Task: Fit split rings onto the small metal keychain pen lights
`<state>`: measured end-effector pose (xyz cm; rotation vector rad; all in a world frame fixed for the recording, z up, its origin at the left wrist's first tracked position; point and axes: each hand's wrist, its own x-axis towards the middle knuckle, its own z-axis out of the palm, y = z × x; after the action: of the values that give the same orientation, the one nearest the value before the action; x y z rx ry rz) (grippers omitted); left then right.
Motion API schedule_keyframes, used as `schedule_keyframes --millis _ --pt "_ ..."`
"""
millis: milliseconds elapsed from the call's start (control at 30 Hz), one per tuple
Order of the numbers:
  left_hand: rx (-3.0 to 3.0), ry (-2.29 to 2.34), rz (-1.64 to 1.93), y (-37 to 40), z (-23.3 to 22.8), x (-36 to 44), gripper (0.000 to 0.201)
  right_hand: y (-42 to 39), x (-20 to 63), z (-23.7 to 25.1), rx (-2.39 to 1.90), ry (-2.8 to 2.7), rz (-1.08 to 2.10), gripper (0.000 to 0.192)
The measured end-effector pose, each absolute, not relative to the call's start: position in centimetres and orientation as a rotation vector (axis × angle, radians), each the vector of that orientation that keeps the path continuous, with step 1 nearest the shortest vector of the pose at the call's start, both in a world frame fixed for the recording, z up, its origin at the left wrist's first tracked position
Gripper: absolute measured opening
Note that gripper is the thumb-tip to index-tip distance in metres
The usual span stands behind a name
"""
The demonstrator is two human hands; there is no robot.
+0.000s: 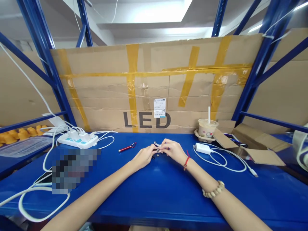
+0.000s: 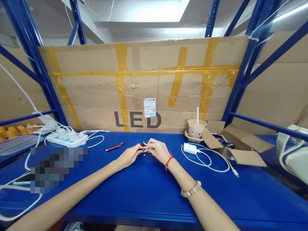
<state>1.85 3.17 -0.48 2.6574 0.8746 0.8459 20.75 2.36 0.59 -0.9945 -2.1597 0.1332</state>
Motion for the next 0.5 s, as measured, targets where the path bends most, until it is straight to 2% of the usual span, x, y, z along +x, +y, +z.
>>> schedule_keyframes --millis 500 --pt "2.681 1.146 0.829 2.2 -0.3 3.0 0.023 2.3 20.8 1.3 -0.991 -2.158 0.032 0.012"
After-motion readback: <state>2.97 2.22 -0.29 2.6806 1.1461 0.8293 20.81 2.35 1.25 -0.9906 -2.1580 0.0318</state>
